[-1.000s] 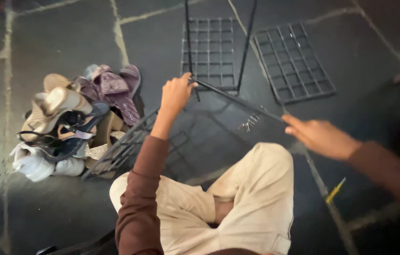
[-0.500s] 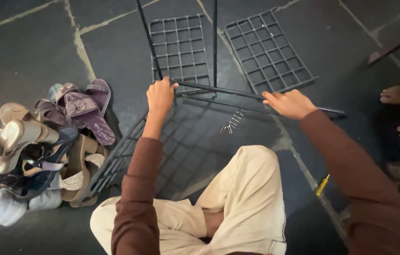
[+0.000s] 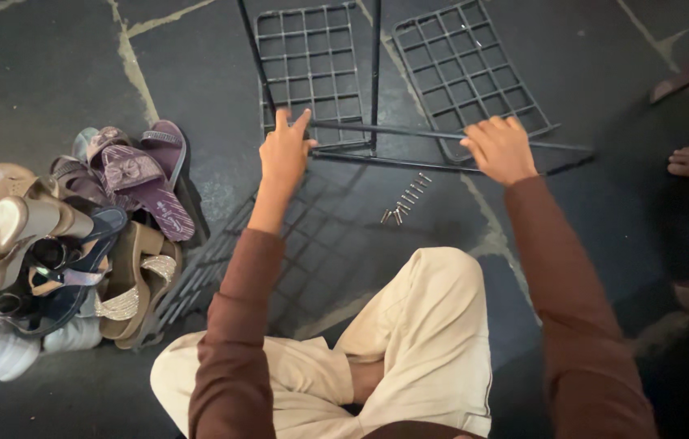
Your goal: The person assembles a metal shoe rack by connecting tubular legs to grid shelves using small metal fasteners. They position the legs, align the grids, and insert fasteners to secure the components together.
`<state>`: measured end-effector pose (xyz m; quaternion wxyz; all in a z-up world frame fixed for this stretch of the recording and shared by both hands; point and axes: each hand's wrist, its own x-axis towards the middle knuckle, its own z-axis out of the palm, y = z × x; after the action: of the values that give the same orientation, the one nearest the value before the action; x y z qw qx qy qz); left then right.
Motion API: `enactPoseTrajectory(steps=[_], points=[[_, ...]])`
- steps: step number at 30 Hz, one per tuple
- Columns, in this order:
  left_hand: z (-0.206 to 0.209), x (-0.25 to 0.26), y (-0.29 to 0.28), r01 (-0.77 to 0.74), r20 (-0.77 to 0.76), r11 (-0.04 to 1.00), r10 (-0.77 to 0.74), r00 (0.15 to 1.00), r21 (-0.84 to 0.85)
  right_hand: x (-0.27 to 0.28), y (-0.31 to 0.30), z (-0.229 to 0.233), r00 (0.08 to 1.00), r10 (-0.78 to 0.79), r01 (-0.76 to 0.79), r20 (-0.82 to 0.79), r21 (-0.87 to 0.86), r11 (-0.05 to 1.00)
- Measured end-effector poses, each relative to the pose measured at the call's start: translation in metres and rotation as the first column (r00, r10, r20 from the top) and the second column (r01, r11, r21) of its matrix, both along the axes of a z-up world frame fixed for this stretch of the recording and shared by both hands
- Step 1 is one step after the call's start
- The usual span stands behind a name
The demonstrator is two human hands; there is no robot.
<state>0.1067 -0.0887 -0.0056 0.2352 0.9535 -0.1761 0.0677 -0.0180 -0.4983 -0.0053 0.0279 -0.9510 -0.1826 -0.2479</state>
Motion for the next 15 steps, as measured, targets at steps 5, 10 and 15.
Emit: enactPoseTrajectory(steps=[5,10,15], points=[[-0.002,0.027,0.02,0.217,0.149,0.966,-0.196,0.969,-0.14,0.006,0.011,0.007,0.995,-0.088,0.092,-0.037,0.113,0.989],[0.001,0.033,0.024,0.078,-0.127,0.995,-0.085,0.988,-0.057,0.007,0.029,0.0,0.994,-0.098,0.105,-0.038,0.276,0.955],[0.016,0.03,0.023,0.023,-0.141,0.999,-0.029,0.99,-0.045,0.016,0.046,-0.015,0.988,-0.154,0.144,0.019,0.26,0.955]])
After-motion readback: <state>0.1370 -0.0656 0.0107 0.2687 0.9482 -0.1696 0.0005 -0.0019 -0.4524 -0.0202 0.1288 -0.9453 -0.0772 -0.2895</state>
